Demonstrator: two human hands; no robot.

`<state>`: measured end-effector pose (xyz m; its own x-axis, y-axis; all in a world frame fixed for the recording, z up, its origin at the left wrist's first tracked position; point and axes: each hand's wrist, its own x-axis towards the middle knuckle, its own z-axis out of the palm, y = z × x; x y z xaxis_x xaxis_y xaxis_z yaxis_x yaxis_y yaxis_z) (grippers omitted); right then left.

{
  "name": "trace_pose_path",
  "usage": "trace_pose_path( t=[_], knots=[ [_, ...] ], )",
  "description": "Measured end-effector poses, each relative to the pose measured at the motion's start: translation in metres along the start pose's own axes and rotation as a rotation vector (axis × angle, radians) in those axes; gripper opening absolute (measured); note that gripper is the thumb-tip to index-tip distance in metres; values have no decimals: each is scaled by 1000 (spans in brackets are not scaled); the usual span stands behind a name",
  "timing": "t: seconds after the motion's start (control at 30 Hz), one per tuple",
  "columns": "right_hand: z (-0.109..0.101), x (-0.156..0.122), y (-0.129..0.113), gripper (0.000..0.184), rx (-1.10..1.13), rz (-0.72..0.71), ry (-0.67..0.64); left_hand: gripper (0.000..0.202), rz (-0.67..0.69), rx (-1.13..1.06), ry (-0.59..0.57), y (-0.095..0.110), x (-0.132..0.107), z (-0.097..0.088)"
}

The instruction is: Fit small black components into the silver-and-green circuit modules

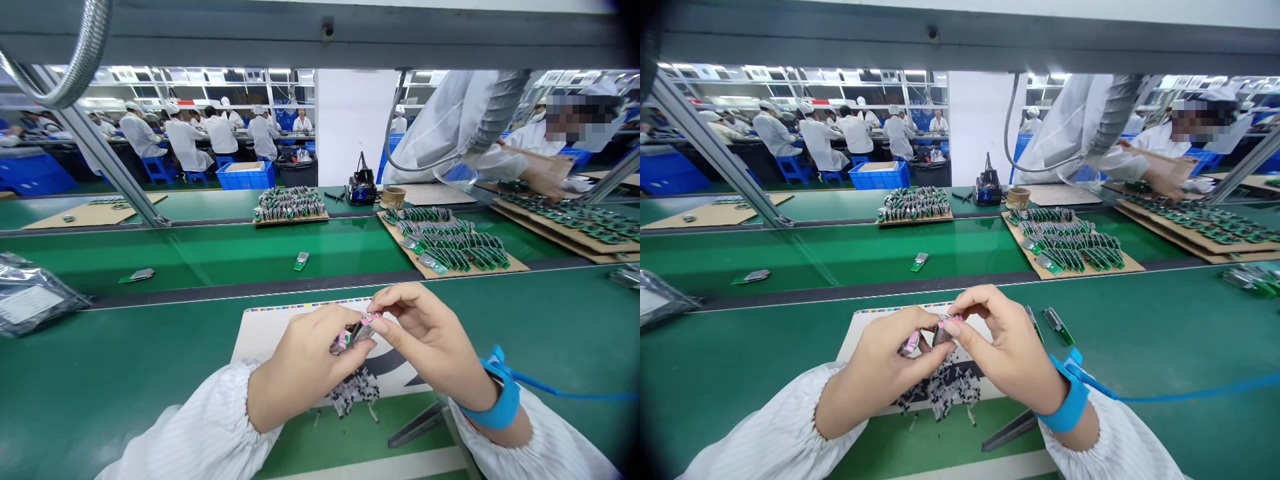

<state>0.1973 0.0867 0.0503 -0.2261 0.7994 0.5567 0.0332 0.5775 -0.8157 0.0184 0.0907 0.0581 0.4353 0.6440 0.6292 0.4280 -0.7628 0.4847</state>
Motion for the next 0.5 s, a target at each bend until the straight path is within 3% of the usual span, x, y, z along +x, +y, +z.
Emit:
trace_pose_path(
  t=[0.17,0.27,0.37,0.5],
  knots=[
    [-2,4,9,11,-54,44,-20,12,-108,-28,-56,-6,6,5],
    [-14,9,12,18,-109,63,-84,23,-263,-141,-184,-18,18,1],
    [-36,19,14,19,-323,164,-84,37,-429,-171,-263,-49,38,-2],
    [-60,30,31,16,-811,455,-211,27,-622,113,-221,-115,70,9]
  ],
)
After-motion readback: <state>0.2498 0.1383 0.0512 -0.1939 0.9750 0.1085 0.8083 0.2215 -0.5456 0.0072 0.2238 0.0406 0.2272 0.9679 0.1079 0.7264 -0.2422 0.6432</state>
